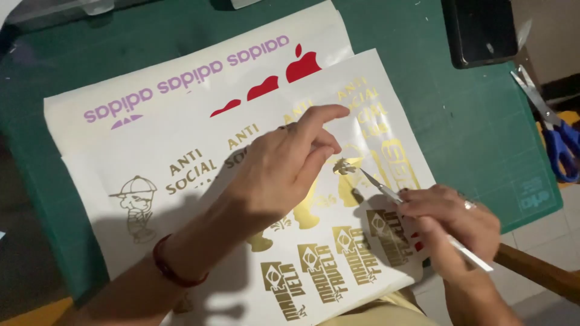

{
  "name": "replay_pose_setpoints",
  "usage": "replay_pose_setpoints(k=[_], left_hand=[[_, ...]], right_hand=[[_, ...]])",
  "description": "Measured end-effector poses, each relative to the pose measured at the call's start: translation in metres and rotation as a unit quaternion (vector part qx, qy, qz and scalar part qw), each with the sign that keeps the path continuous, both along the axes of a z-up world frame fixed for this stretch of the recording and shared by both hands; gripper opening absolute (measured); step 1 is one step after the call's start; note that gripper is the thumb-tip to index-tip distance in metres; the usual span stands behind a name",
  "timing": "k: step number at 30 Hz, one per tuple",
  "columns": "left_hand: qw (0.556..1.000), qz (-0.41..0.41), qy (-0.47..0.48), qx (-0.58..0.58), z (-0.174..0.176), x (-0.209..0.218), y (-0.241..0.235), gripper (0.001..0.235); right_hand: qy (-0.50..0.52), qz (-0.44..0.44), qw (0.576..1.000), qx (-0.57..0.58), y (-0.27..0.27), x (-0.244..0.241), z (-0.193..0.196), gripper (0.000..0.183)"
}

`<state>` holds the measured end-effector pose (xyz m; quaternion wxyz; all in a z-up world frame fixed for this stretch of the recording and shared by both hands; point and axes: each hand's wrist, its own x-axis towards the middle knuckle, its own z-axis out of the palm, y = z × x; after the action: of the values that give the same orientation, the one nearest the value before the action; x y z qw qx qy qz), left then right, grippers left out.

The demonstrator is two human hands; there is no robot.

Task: Weeding intricate gold vinyl stickers using a craft knife on a cutting mat.

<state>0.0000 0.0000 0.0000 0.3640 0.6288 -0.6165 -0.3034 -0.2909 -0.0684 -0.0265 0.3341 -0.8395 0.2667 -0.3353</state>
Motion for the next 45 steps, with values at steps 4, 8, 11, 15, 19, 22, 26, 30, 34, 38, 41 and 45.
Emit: replay_pose_setpoints(k=[4,8,11,15,19,22,26,30,34,38,41,45], left_hand=[[0.998,0.003,-0.045,0.033,0.016,0.007,0.021,0.045],[0.950,-0.020,-0.281,-0.135,0.022,0.016,0.049,0.066],[0.890,-0.052,-0.436,-0.122,0.014,0.013,0.059,0.091],[0.914,-0.113,-0.389,0.032,-0.001,0.006,0.056,0.104],[0.929,-0.100,-0.355,0.025,-0.015,0.006,0.059,0.105],[0.930,-0.082,-0.357,-0.005,-0.020,0.005,0.061,0.107],[0.919,-0.058,-0.388,-0.029,-0.022,0.006,0.064,0.108],[0.915,-0.045,-0.398,-0.044,-0.024,0.005,0.066,0.107],[0.917,-0.049,-0.394,-0.037,-0.023,0.004,0.066,0.107],[0.915,-0.057,-0.399,-0.027,-0.021,0.005,0.067,0.105],[0.920,-0.066,-0.386,-0.021,-0.026,0.003,0.064,0.105],[0.908,-0.068,-0.414,-0.008,-0.028,0.000,0.064,0.106]], right_hand=[[0.056,0.090,0.987,-0.117,-0.001,0.025,0.020,0.016],[0.072,0.077,0.982,-0.156,0.000,0.029,0.019,0.021],[0.051,0.058,0.982,-0.172,-0.001,0.022,0.010,0.025],[0.130,0.099,0.967,-0.193,0.000,0.027,0.025,0.020],[0.124,0.092,0.967,-0.200,0.004,0.030,0.030,0.020],[0.146,0.111,0.955,-0.231,0.011,0.038,0.039,0.014],[0.143,0.109,0.949,-0.260,0.012,0.034,0.037,0.016],[0.146,0.097,0.937,-0.301,0.014,0.028,0.039,0.021],[0.156,0.109,0.932,-0.308,0.012,0.023,0.039,0.017],[0.147,0.120,0.937,-0.293,0.011,0.018,0.043,0.026],[0.160,0.124,0.938,-0.280,0.011,0.018,0.045,0.024],[0.138,0.090,0.957,-0.238,0.026,0.024,0.065,0.033]])
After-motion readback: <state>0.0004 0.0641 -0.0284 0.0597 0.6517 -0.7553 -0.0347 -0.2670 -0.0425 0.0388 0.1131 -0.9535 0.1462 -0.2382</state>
